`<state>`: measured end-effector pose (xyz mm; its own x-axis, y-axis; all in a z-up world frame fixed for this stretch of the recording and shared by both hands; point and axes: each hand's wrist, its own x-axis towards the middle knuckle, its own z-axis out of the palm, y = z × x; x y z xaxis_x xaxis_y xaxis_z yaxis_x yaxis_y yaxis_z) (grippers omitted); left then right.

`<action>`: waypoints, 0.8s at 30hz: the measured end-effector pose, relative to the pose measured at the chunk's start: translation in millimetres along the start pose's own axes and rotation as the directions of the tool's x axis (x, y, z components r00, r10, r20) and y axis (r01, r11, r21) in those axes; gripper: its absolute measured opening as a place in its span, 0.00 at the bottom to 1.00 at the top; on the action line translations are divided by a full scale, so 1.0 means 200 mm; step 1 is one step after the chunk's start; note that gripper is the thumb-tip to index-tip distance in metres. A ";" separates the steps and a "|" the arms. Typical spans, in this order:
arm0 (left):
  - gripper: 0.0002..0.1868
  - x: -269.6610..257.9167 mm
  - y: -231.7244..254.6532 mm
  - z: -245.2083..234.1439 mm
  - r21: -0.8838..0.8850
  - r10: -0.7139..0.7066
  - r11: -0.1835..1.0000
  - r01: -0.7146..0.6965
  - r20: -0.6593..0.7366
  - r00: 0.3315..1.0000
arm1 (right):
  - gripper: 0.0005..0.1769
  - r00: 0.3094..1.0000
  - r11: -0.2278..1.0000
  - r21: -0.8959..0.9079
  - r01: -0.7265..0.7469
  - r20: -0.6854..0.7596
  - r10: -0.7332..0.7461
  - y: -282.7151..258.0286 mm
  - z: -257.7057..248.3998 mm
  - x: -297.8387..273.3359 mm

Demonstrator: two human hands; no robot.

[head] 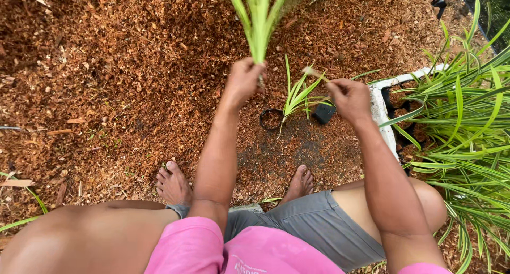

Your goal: The person prepares small plastic seedling pots by filling them with mulch and then plants individual green plants into the pots by hand.

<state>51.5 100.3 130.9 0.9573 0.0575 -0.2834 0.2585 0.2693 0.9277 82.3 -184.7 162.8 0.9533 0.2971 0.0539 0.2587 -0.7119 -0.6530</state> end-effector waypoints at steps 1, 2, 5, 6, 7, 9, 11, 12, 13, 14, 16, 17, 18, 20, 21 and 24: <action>0.12 -0.02 0.04 -0.06 -0.003 0.000 1.000 0.000 0.000 1.000 | 0.04 1.000 1.000 -0.003 0.001 0.001 0.000 -0.03 -0.04 0.00; 0.12 -0.03 0.08 -0.11 0.028 0.026 0.999 -0.026 -0.019 0.999 | 0.05 0.998 0.991 0.117 -0.058 0.026 0.055 -0.07 -0.07 0.01; 0.12 -0.01 0.09 -0.24 0.080 0.065 0.995 -0.060 -0.057 0.996 | 0.09 0.987 0.930 0.331 -0.161 0.057 0.150 -0.13 -0.11 -0.01; 0.12 0.01 0.07 -0.28 0.109 0.081 0.991 -0.072 -0.074 0.994 | 0.12 0.979 0.881 0.430 -0.199 0.055 0.194 -0.14 -0.11 -0.02; 0.12 0.04 0.04 -0.30 0.108 0.070 0.992 -0.062 -0.072 0.995 | 0.12 0.977 0.879 0.429 -0.209 0.060 0.203 -0.21 -0.12 -0.02; 0.44 0.10 -0.03 -0.34 0.678 0.090 0.675 0.291 -0.467 0.879 | 0.06 0.961 0.919 0.281 -0.275 0.070 0.266 -0.34 -0.14 -0.01; 0.34 0.00 0.04 -0.20 0.689 0.097 0.710 0.143 -0.297 0.950 | 0.05 0.964 0.905 0.332 -0.266 0.080 0.254 -0.32 -0.13 -0.01; 0.25 -0.04 0.08 -0.12 0.668 0.129 0.744 -0.016 -0.121 0.984 | 0.05 0.970 0.891 0.383 -0.243 0.081 0.230 -0.32 -0.13 -0.01; 0.25 -0.08 0.11 -0.02 0.668 0.126 0.744 -0.015 -0.118 0.985 | 0.05 0.969 0.890 0.383 -0.248 0.080 0.235 -0.31 -0.13 -0.01; 0.31 -0.12 0.14 0.08 0.733 -0.115 0.681 -0.004 0.113 0.987 | 0.05 0.972 0.872 0.432 -0.232 0.065 0.226 -0.31 -0.13 -0.01; 0.39 -0.12 0.00 0.24 0.790 -0.363 0.613 -0.026 0.310 0.879 | 0.07 0.974 0.851 0.480 -0.215 0.048 0.219 -0.32 -0.13 0.00; 0.40 -0.07 -0.17 0.31 0.804 -0.285 0.586 -0.099 0.319 0.904 | 0.06 0.979 0.848 0.496 -0.187 0.027 0.201 -0.34 -0.14 -0.01; 0.41 -0.01 -0.35 0.38 0.816 -0.205 0.553 -0.170 0.331 0.921 | 0.07 0.983 0.844 0.512 -0.159 0.005 0.182 -0.35 -0.15 -0.01; 0.30 0.02 -0.51 0.42 0.803 -0.128 0.568 -0.178 0.300 0.945 | 0.07 0.982 0.823 0.549 -0.148 -0.019 0.190 -0.39 -0.18 -0.01; 0.22 0.04 -0.60 0.43 0.792 -0.051 0.583 -0.178 0.254 0.966 | 0.06 0.981 0.798 0.588 -0.136 -0.031 0.191 -0.41 -0.19 -0.01; 0.13 0.08 -0.66 0.43 0.746 0.083 0.640 -0.184 0.170 0.982 | 0.05 0.979 0.800 0.597 -0.060 -0.123 0.165 -0.39 -0.23 -0.02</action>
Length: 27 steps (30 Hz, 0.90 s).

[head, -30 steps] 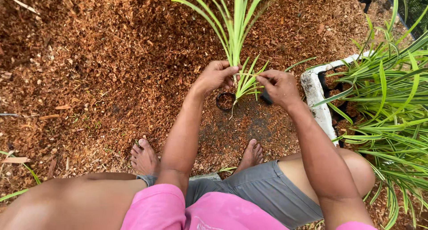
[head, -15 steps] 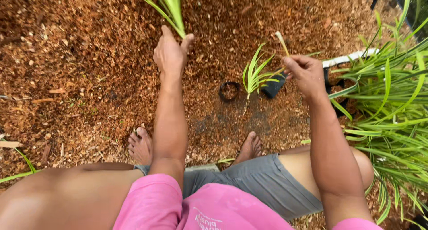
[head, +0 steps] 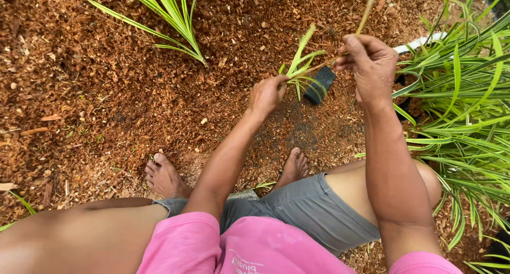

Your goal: The person prepares small plastic seedling pots by filling them with mulch and then plants individual green plants into the pots by hand.

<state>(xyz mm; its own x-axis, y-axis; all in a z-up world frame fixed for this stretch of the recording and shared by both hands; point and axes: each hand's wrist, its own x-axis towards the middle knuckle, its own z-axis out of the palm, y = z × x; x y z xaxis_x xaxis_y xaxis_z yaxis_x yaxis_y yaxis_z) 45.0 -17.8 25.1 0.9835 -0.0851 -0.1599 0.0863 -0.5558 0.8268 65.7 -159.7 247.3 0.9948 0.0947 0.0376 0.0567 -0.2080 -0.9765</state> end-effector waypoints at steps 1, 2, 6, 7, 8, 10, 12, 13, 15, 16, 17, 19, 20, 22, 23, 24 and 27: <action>0.13 0.01 0.00 -0.02 0.005 0.001 1.000 -0.001 0.001 1.000 | 0.05 1.000 1.000 0.004 0.000 -0.002 0.000 0.01 0.00 0.00; 0.11 0.01 -0.01 -0.04 0.027 0.061 0.998 -0.059 -0.071 0.996 | 0.05 0.996 0.998 0.038 0.056 -0.071 -0.053 0.02 0.00 0.01; 0.13 0.02 0.02 -0.19 0.182 0.139 0.979 -0.093 -0.255 0.957 | 0.05 0.933 0.956 0.150 0.251 -0.302 -0.197 0.06 -0.03 0.04; 0.13 0.01 0.02 -0.26 0.184 0.139 0.979 -0.093 -0.257 0.957 | 0.05 0.933 0.956 0.152 0.252 -0.301 -0.198 0.02 -0.08 0.05; 0.12 0.00 0.02 -0.32 0.104 0.004 0.994 0.019 -0.212 0.977 | 0.06 0.882 0.919 0.220 0.326 -0.420 -0.212 -0.02 -0.13 0.07; 0.12 -0.06 0.08 -0.53 0.026 -0.135 0.990 0.141 -0.170 0.976 | 0.07 0.825 0.870 0.281 0.405 -0.522 -0.216 -0.09 -0.23 0.06; 0.08 -0.16 0.20 -0.81 -0.514 -0.440 0.780 0.356 -0.047 0.897 | 0.07 0.866 0.857 0.380 0.349 -0.481 -0.139 -0.16 -0.34 0.02; 0.08 -0.17 0.16 -0.90 -0.518 -0.440 0.780 0.350 -0.058 0.896 | 0.07 0.868 0.853 0.384 0.354 -0.474 -0.147 -0.15 -0.28 0.00; 0.06 -0.20 0.07 -1.08 -0.899 -0.406 0.433 0.064 -0.132 0.904 | 0.07 0.929 0.926 0.320 0.200 -0.362 -0.075 -0.13 -0.16 -0.06; 0.06 -0.23 0.04 -1.16 -0.900 -0.408 0.434 0.049 -0.148 0.901 | 0.07 0.933 0.923 0.326 0.206 -0.350 -0.085 -0.09 -0.04 -0.11; 0.06 -0.26 0.00 -1.26 -0.967 -0.365 0.234 -0.102 -0.185 0.912 | 0.08 0.986 0.977 0.210 0.039 -0.167 -0.003 -0.04 0.09 -0.15; 0.06 -0.33 -0.06 -1.42 -0.962 -0.336 0.025 -0.273 -0.265 0.904 | 0.12 0.995 0.994 0.063 -0.089 0.039 0.087 0.05 0.34 -0.19; 0.08 -0.36 -0.09 -1.49 -0.936 -0.244 -0.015 -0.353 -0.339 0.909 | 0.07 0.986 0.994 0.012 -0.112 0.123 0.110 0.09 0.46 -0.19; 0.11 -0.45 -0.09 -1.61 -0.896 -0.162 -0.045 -0.441 -0.429 0.889 | 0.08 0.966 0.992 -0.033 -0.126 0.225 0.130 0.23 0.76 -0.13; 0.13 -0.51 -0.06 -1.66 -0.875 -0.149 0.020 -0.484 -0.481 0.864 | 0.04 0.982 0.983 0.023 -0.183 0.043 0.182 0.31 0.94 -0.08; 0.16 -0.57 -0.03 -1.71 -0.847 -0.133 0.085 -0.524 -0.531 0.837 | 0.04 0.961 0.969 0.088 -0.231 -0.136 0.242 0.39 1.13 -0.03; 0.12 -0.79 0.16 -1.78 -0.820 -0.090 0.032 -0.572 -0.572 0.815 | 0.10 0.265 0.975 -0.195 -0.105 0.940 0.217 -0.05 1.62 -0.44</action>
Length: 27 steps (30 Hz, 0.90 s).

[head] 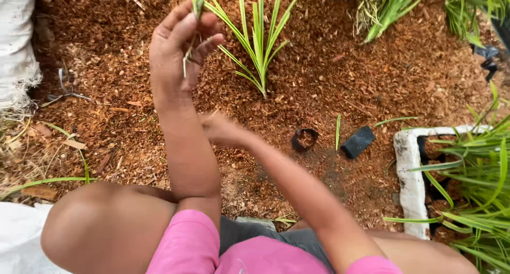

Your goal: The person prepares small plastic seedling pots by filling them with mulch and then plants individual green plants into the pots by hand.

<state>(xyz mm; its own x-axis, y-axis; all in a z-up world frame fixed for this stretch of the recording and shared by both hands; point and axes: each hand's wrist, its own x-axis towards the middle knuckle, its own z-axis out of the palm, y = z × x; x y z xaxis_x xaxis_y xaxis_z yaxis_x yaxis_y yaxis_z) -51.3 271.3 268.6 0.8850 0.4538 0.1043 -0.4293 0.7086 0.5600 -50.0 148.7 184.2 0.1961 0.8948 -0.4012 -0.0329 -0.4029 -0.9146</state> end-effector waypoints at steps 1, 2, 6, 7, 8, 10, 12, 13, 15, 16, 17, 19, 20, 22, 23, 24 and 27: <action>0.12 -0.01 0.01 0.00 -0.001 0.012 1.000 -0.012 -0.002 1.000 | 0.10 1.000 1.000 -0.009 0.002 0.008 -0.002 0.01 -0.01 0.02; 0.10 -0.03 0.02 0.00 0.158 0.033 0.987 -0.041 0.050 0.998 | 0.04 0.996 0.994 -0.096 -0.047 0.066 0.053 0.03 0.00 0.04; 0.09 -0.02 -0.05 -0.05 0.437 -0.115 0.899 0.020 0.192 0.975 | 0.17 0.915 0.996 0.086 -0.027 -0.399 0.059 -0.10 -0.30 -0.23; 0.09 0.00 -0.12 -0.07 0.426 -0.120 0.904 0.027 0.194 0.974 | 0.17 0.911 0.996 0.085 -0.038 -0.406 0.070 -0.06 -0.42 -0.34; 0.08 0.02 -0.19 -0.07 0.424 -0.240 0.900 0.101 0.289 0.927 | 0.20 0.884 0.955 0.273 0.117 -0.467 0.025 -0.02 -0.54 -0.47; 0.07 0.04 -0.40 -0.06 0.420 -0.368 0.888 0.189 0.399 0.840 | 0.25 0.829 0.855 0.433 0.285 -0.560 0.007 0.13 -0.74 -0.70; 0.13 0.03 -0.64 -0.04 0.376 -0.513 0.854 0.360 0.490 0.705 | 0.33 0.788 0.839 0.299 0.454 -0.574 -0.222 0.37 -0.90 -0.88; 0.13 0.03 -0.78 -0.03 0.378 -0.531 0.845 0.380 0.499 0.685 | 0.33 0.775 0.837 0.302 0.457 -0.597 -0.207 0.39 -0.89 -0.95; 0.11 -0.01 -1.04 -0.04 0.393 -0.644 0.746 0.538 0.629 0.434 | 0.27 0.809 0.821 0.367 0.438 -0.559 -0.181 0.45 -0.84 -1.08; 0.11 -0.04 -1.13 -0.04 0.395 -0.653 0.737 0.549 0.626 0.426 | 0.27 0.806 0.816 0.376 0.438 -0.566 -0.172 0.55 -0.85 -1.11; 0.10 -0.07 -1.21 -0.04 0.407 -0.699 0.693 0.595 0.583 0.415 | 0.20 0.748 0.839 0.341 0.424 -0.655 -0.112 0.64 -0.84 -1.15; 0.10 -0.09 -1.25 -0.02 0.417 -0.747 0.640 0.645 0.532 0.398 | 0.12 0.678 0.859 0.317 0.403 -0.734 -0.047 0.80 -0.85 -1.20; 0.13 -0.09 -1.21 0.00 0.593 -0.811 0.580 0.559 0.354 0.465 | 0.06 0.559 0.892 0.250 0.377 -0.829 -0.004 0.86 -0.85 -1.21; 0.16 -0.06 -1.25 -0.12 0.753 -0.830 0.456 0.475 0.166 0.533 | 0.03 0.419 0.917 0.198 0.346 -0.907 0.037 0.98 -0.85 -1.22; 0.08 -0.04 -1.32 -0.26 0.889 -0.609 0.336 0.310 -0.046 0.792 | 0.05 0.306 0.927 0.165 0.338 -0.950 0.058 1.02 -0.86 -1.23; 0.07 -0.02 -1.40 -0.39 0.972 -0.264 0.136 0.191 -0.150 0.953 | 0.09 0.184 0.937 0.135 0.322 -0.980 0.078 1.07 -0.86 -1.24; 0.17 0.08 -1.45 -0.73 0.939 0.311 -0.107 0.326 -0.280 0.908 | 0.11 0.029 0.934 0.118 0.336 -0.993 0.115 0.93 -0.84 -1.20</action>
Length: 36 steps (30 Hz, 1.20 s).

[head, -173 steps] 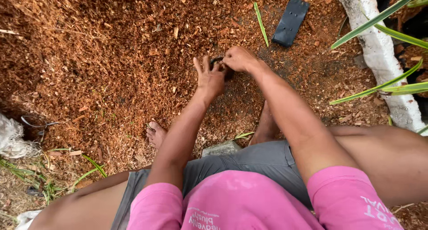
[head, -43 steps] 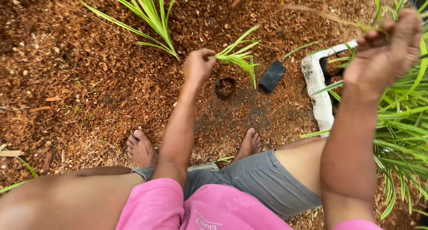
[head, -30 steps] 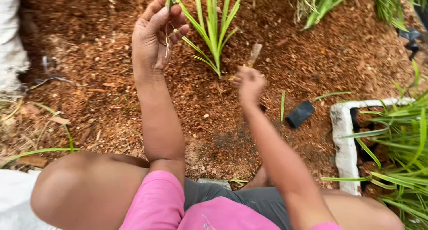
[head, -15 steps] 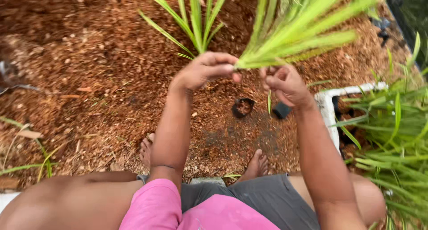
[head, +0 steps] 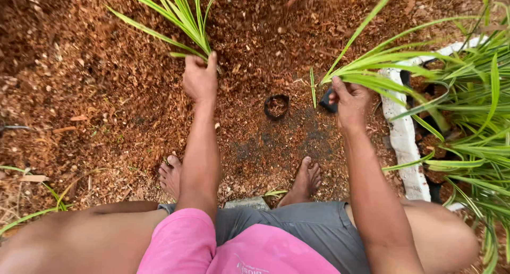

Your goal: The person prepares small plastic seedling pots by filling them with mulch and then plants individual green plants into the pots by hand.

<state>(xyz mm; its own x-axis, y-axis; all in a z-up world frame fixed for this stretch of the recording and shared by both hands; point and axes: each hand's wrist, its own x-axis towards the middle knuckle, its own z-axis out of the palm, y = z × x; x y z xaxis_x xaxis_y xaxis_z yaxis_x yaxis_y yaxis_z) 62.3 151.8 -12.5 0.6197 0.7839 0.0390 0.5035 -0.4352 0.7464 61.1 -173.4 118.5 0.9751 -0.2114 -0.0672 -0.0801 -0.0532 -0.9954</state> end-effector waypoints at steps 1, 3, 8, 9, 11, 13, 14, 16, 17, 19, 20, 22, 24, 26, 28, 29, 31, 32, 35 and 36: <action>0.17 0.03 -0.06 0.04 0.008 0.011 1.000 -0.011 -0.001 1.000 | 0.11 1.000 1.000 0.012 -0.004 -0.005 0.004 0.04 0.00 0.01; 0.27 0.08 -0.18 0.13 0.220 -0.116 0.973 0.075 0.183 0.976 | 0.10 0.999 0.997 -0.066 -0.029 0.038 0.032 0.11 0.00 0.03; 0.12 0.14 0.05 -0.06 0.099 0.048 0.993 -0.062 0.142 0.989 | 0.08 0.995 0.999 -0.026 -0.030 0.099 0.032 0.08 0.11 0.01; 0.08 0.14 0.16 -0.15 -0.019 0.145 0.989 -0.144 0.036 0.989 | 0.08 0.994 0.999 -0.004 -0.035 0.108 0.035 0.07 0.12 0.01; 0.10 0.35 0.21 -0.24 -0.039 0.228 0.972 -0.231 -0.060 0.972 | 0.08 0.995 0.999 0.022 -0.042 0.096 0.040 0.05 0.14 0.00; 0.13 0.62 0.25 -0.36 -0.050 0.296 0.951 -0.306 -0.147 0.944 | 0.09 0.995 0.998 0.038 -0.058 0.085 0.055 0.06 0.13 0.00; 0.12 0.80 0.27 -0.44 0.037 0.507 0.850 -0.525 -0.330 0.797 | 0.07 0.991 0.997 0.020 -0.080 0.112 0.077 0.08 0.13 0.01; 0.12 0.91 0.34 -0.53 0.155 0.682 0.694 -0.703 -0.455 0.573 | 0.07 0.985 0.994 -0.002 -0.107 0.132 0.107 0.11 0.14 0.00; 0.09 0.85 0.39 -0.55 0.105 0.691 0.701 -0.706 -0.346 0.635 | 0.08 0.987 0.998 -0.013 -0.056 0.149 0.057 0.11 0.16 0.00; 0.06 0.64 0.52 -0.58 0.058 0.695 0.709 -0.703 -0.228 0.682 | 0.11 0.986 1.000 -0.024 -0.006 0.168 0.010 0.14 0.19 -0.01; 0.05 0.49 0.61 -0.58 -0.008 0.686 0.726 -0.688 -0.052 0.725 | 0.10 0.979 0.999 -0.033 -0.023 0.201 0.029 0.16 0.20 -0.01; 0.09 0.33 0.57 -0.46 -0.063 0.655 0.754 -0.653 0.137 0.743 | 0.09 0.968 0.997 -0.049 -0.052 0.242 0.063 0.24 0.23 -0.03; 0.11 0.31 0.35 -0.18 0.148 0.409 0.823 -0.548 0.515 0.753 | 0.09 0.953 0.987 -0.089 -0.137 0.259 0.156 0.32 0.23 -0.05; 0.08 0.19 0.32 -0.13 0.148 0.434 0.795 -0.588 0.538 0.723 | 0.09 0.940 0.975 -0.132 -0.182 0.267 0.211 0.34 0.21 -0.08; 0.06 0.02 0.37 -0.13 0.155 0.457 0.762 -0.629 0.558 0.692 | 0.11 0.923 0.960 -0.166 -0.226 0.277 0.265 0.34 0.17 -0.04; 0.07 -0.09 0.42 -0.15 0.069 0.395 0.800 -0.596 0.687 0.610 | 0.11 0.927 0.969 -0.187 -0.162 0.307 0.215 0.35 0.13 -0.01; 0.09 -0.29 0.37 -0.04 -0.011 0.335 0.840 -0.543 0.797 0.503 | 0.10 0.926 0.974 -0.206 -0.098 0.339 0.165 0.33 0.09 0.05; 0.11 -0.37 0.27 0.10 0.018 0.345 0.776 -0.631 0.825 0.448 | 0.09 0.936 0.980 -0.179 -0.087 0.322 0.142 0.31 0.09 0.07; 0.06 -0.52 0.16 0.34 0.013 0.427 0.657 -0.754 0.818 0.386 | 0.08 0.951 0.988 -0.134 -0.082 0.284 0.117 0.33 0.04 0.11; 0.05 -0.55 0.17 0.39 -0.005 0.505 0.602 -0.798 0.777 0.376 | 0.07 0.958 0.991 -0.104 -0.087 0.265 0.112 0.35 0.02 0.11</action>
<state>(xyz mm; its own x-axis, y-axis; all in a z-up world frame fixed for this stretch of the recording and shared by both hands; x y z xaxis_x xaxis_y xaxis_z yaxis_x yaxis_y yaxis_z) 57.2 15.9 -42.7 0.9552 -0.2687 -0.1242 -0.1943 -0.8857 0.4215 77.7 -178.1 46.9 0.9797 0.0498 -0.1941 -0.1859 -0.1356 -0.9732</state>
